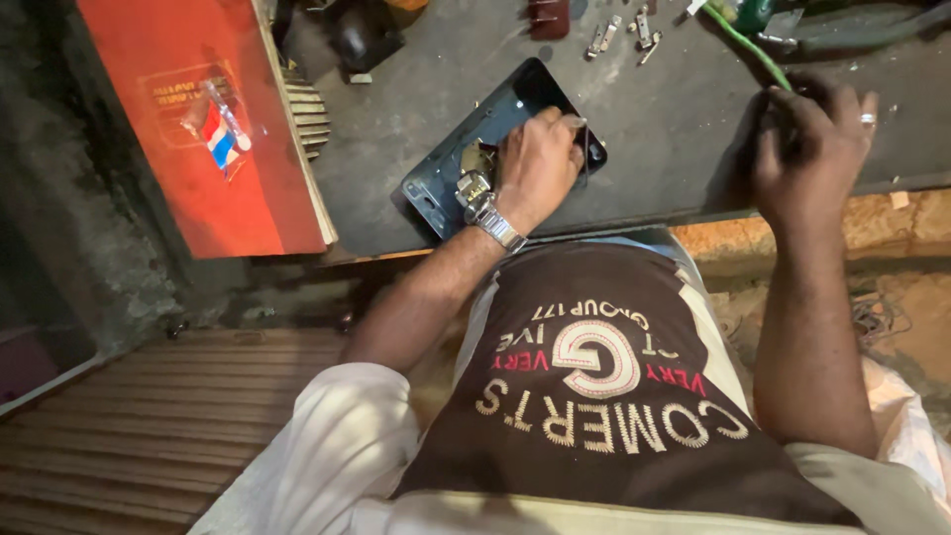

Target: The person cleans a disassembled lock mechanism using a green-handled brush and a liquid from a plastic bottle. They repeatedly scrub the metal parts, pour liquid onto them, and wipe with a cloth while working at a cluttered bench.

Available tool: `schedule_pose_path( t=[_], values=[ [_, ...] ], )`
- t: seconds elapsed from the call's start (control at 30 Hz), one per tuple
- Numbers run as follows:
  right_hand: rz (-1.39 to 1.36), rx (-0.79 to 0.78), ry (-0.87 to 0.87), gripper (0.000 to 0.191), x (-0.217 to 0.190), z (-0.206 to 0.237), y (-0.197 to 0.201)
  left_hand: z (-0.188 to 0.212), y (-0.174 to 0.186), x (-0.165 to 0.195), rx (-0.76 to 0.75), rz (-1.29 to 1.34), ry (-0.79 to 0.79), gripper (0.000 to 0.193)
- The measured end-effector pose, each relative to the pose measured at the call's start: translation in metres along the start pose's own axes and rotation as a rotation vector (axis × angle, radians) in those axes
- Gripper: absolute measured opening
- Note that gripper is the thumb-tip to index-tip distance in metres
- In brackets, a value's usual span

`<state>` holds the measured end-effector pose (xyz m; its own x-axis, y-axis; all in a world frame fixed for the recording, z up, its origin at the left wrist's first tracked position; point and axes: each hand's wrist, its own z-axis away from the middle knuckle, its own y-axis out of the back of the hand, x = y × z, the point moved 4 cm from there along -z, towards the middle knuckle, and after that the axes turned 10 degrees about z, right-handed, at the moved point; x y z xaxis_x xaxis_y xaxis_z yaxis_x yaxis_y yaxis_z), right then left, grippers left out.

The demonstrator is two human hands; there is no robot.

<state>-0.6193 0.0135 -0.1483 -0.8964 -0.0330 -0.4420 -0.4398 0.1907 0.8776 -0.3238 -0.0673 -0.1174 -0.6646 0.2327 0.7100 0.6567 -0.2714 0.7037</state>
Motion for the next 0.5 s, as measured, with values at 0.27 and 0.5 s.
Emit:
schedule_pose_path(
  t=[0.27,0.5],
  values=[
    [0.004,-0.011,-0.023,0.036,0.006,-0.003,-0.006,0.001,0.047,0.006,0.078,0.105,-0.010,0.009],
    [-0.001,0.010,-0.007,0.031,0.000,-0.003,-0.001,-0.060,0.098,-0.048,0.158,0.252,-0.042,0.010]
  ],
)
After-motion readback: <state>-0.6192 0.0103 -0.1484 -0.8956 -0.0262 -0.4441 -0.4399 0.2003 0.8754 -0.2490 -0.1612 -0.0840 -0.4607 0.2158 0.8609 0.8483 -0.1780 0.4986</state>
